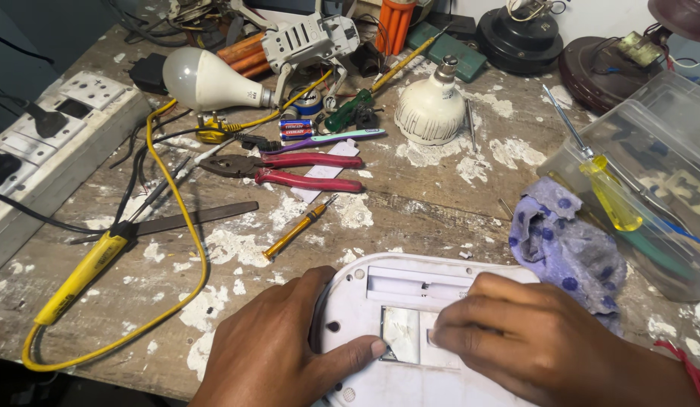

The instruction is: The person holds a white plastic light fixture on a cluttered workbench and uses a yellow-handled screwdriver to unscrew screws from its back panel, repositioning the fixture between screws and continuing to loosen additional screws by hand and with the screwdriver.

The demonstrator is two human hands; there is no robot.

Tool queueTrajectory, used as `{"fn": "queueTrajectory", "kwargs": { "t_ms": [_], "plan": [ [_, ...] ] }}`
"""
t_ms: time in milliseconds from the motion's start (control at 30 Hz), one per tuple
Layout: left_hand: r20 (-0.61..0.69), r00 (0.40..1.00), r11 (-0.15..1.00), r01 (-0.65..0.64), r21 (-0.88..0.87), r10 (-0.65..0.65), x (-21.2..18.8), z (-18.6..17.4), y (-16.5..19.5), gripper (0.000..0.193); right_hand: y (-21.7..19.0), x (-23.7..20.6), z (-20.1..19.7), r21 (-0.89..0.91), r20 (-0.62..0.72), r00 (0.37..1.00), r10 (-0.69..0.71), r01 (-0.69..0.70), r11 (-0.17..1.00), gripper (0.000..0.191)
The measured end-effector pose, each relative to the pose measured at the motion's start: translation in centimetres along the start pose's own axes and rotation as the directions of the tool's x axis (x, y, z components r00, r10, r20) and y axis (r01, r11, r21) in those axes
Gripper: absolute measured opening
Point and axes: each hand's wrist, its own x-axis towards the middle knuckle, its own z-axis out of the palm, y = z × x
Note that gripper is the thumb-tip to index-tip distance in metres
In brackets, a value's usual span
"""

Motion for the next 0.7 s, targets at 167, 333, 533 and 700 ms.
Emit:
{"fn": "queueTrajectory", "kwargs": {
  "t_ms": [167, 333, 533, 700],
  "plan": [
    [0.016, 1.0, 1.0, 0.007, 0.014, -0.007, -0.4, -0.2, 0.1, 0.086, -0.4, 0.3, 0.1, 0.09, 0.003, 0.996, 0.086, -0.086, 0.992, 0.028],
    [0.017, 1.0, 0.999, 0.001, 0.044, -0.002, -0.5, -0.4, 0.3, 0.084, -0.4, 0.3, 0.3, -0.034, -0.006, 0.998, 0.058, -0.059, 0.998, 0.029],
    [-0.008, 1.0, 0.999, -0.003, 0.04, 0.004, -0.8, -0.4, 0.4, 0.088, -1.0, 0.4, 0.6, -0.048, -0.055, 0.998, 0.024, -0.027, 0.998, 0.027],
    [0.003, 1.0, 0.999, 0.025, 0.044, -0.025, -0.9, -0.5, 0.4, 0.09, -1.4, 0.0, 1.2, -0.098, -0.081, 0.992, 0.099, -0.107, 0.989, 0.025]
  ]
}}
